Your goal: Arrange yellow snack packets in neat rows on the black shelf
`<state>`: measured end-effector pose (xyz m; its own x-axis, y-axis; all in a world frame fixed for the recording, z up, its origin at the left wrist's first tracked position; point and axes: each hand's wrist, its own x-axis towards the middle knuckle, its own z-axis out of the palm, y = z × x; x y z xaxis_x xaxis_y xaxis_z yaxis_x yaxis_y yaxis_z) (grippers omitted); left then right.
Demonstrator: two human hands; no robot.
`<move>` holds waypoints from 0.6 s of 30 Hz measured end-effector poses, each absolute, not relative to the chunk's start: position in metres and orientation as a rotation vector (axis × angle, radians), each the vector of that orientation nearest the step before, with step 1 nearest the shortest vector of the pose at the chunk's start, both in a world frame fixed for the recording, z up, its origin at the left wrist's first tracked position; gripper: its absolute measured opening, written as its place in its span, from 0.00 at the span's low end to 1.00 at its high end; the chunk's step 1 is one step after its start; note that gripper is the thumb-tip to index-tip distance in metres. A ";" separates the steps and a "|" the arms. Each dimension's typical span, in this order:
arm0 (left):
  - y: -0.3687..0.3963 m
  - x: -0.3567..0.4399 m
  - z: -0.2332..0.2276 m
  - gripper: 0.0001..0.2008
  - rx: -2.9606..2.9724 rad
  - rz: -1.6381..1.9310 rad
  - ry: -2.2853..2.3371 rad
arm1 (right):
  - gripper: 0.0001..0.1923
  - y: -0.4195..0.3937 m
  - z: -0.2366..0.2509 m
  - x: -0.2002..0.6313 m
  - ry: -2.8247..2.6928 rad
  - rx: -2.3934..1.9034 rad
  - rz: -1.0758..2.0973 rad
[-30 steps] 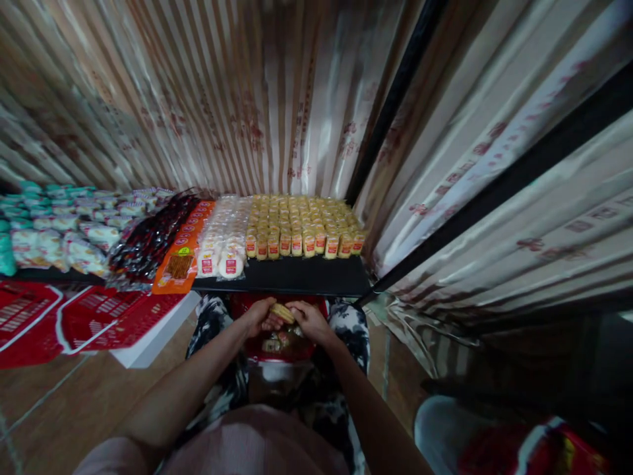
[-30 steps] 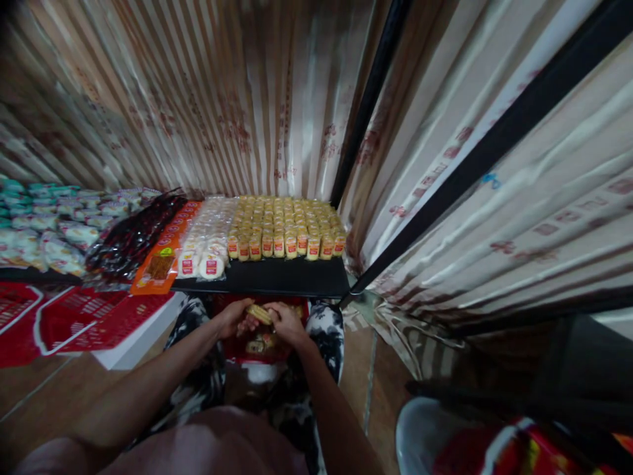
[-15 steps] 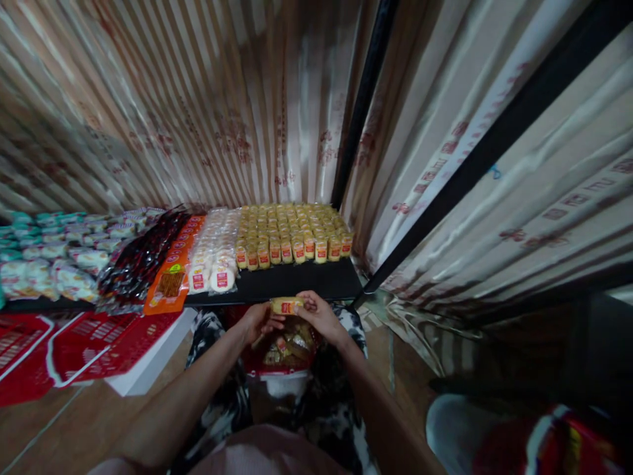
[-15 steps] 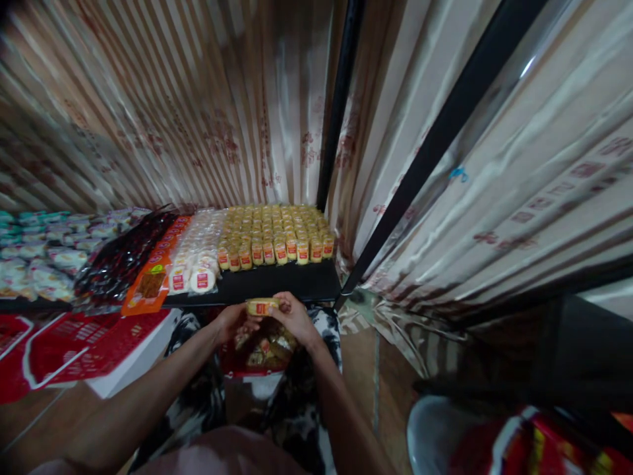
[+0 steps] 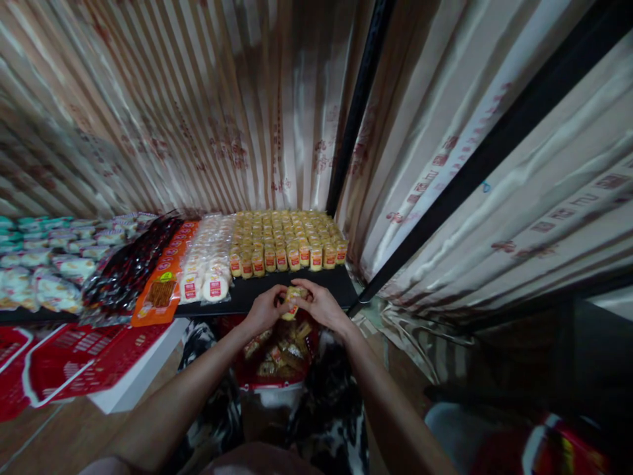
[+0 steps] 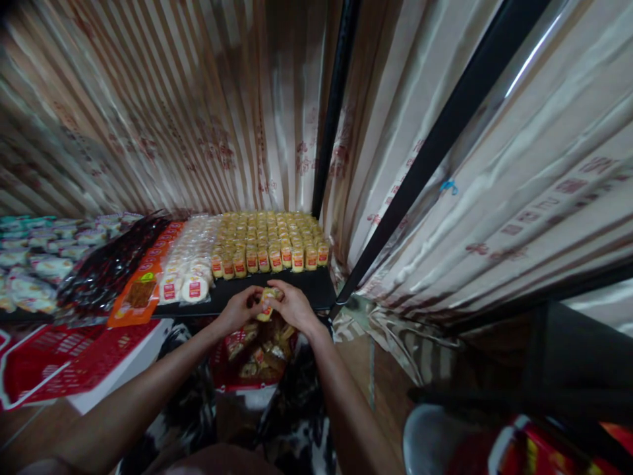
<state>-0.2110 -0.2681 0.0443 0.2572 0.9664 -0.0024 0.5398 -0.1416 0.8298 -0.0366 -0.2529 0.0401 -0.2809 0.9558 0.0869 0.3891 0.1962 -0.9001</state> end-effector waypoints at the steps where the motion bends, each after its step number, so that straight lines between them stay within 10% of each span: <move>1: -0.265 -0.209 0.042 0.15 1.758 0.748 1.385 | 0.21 -0.251 0.037 -0.037 -1.752 -1.266 1.036; 18: -0.188 -0.131 0.031 0.10 1.656 0.975 1.924 | 0.23 -0.201 -0.020 -0.017 -1.564 -1.481 0.480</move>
